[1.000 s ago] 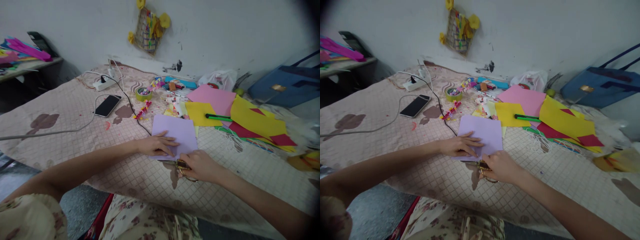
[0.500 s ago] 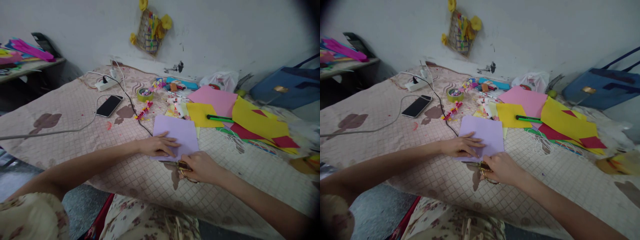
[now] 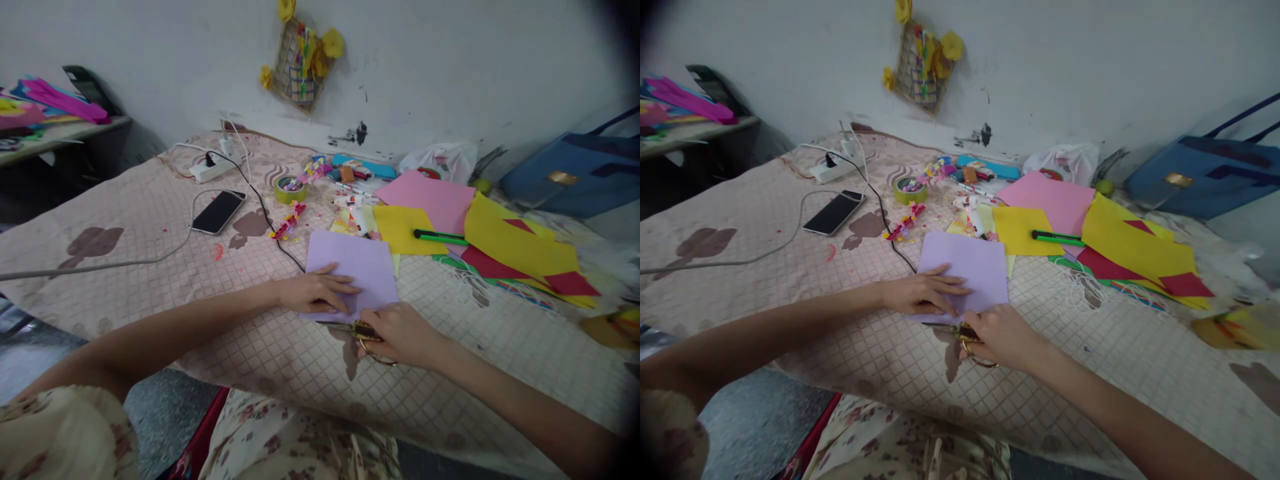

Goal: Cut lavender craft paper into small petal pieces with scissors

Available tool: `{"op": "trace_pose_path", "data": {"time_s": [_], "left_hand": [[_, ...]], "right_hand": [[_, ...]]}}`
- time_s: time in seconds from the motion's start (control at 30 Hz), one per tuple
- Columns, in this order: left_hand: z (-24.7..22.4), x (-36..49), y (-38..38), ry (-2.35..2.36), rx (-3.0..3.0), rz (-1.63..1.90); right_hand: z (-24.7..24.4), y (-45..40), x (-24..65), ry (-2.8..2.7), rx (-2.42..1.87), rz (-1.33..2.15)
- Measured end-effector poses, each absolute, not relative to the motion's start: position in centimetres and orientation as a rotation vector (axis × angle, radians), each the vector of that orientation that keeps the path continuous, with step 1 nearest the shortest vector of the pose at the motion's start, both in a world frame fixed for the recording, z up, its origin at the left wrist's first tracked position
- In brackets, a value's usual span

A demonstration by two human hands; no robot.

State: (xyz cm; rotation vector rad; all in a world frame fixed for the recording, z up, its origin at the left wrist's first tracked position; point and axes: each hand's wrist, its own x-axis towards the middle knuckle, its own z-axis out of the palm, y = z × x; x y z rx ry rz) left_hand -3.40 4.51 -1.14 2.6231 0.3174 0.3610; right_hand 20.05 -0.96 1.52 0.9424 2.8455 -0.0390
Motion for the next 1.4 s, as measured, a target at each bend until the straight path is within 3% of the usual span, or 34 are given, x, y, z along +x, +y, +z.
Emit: {"op": "trace_pose_path", "data": {"time_s": [1.4], "left_hand": [[-0.7, -6.2, 3.7, 0.586, 2.783, 0.331]], "right_hand": [[2.0, -1.2, 20.0, 2.812, 0.997, -0.031]]}}
